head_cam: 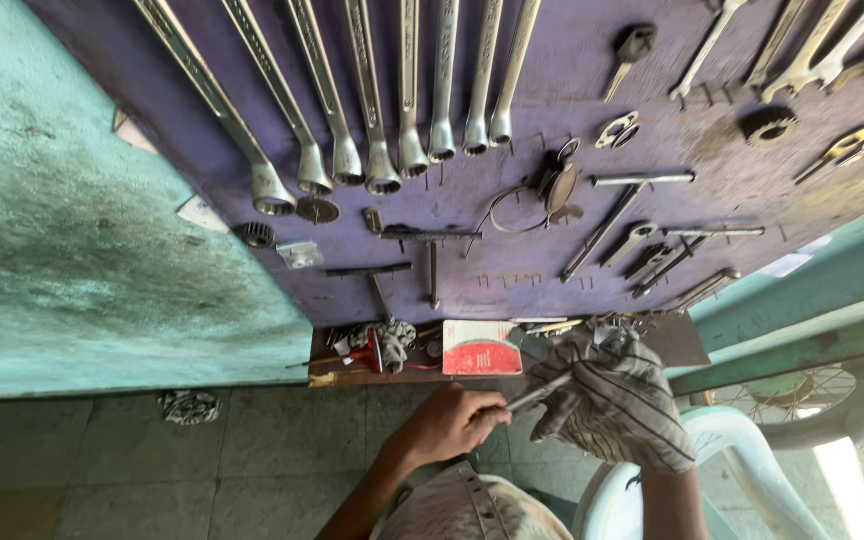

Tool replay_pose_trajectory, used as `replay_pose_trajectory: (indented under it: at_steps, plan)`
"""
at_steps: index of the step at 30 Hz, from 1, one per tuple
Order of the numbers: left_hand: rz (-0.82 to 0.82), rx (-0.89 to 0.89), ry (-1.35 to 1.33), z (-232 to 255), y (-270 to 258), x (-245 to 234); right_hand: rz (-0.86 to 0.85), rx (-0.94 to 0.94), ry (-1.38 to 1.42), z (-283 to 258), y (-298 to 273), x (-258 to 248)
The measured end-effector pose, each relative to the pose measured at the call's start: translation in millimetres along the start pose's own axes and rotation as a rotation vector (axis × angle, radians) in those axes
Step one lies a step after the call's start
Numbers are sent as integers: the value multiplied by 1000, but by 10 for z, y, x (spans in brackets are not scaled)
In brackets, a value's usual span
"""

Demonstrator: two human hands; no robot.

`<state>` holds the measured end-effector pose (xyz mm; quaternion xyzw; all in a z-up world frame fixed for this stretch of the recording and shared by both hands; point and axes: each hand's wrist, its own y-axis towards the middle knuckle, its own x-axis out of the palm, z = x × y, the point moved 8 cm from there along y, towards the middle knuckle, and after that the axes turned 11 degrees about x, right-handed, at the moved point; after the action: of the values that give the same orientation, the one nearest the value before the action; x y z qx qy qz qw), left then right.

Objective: The person systematically wipes various metal hand tools, including wrenches, sockets, and T-bar handles, using a cloth. They pick each tool from a purple wall-mounted rack, wipe it thoroughly, and return it to its original position. The process is repetitive and covers multiple tools in sequence.

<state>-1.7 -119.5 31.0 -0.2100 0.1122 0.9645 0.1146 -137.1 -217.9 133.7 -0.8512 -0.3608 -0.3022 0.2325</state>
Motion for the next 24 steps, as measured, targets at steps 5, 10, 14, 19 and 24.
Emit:
replay_pose_trajectory:
  at_steps: [5,10,14,19,24]
  plan:
    - [172,130,-24,239,-168,-138,23,-284,-46,-131,-1,-63]
    - [413,62,57,275,-63,-143,300,-212,-1133,741,100,-103]
    - [484,20,-45,239,-111,-78,340,-440,-1657,727,100,-107]
    - [591,158,155,346,-156,-1,592,-451,-1406,432,-19,-360]
    - [484,52,275,306,-175,-196,396,-493,-1777,905,-5,15]
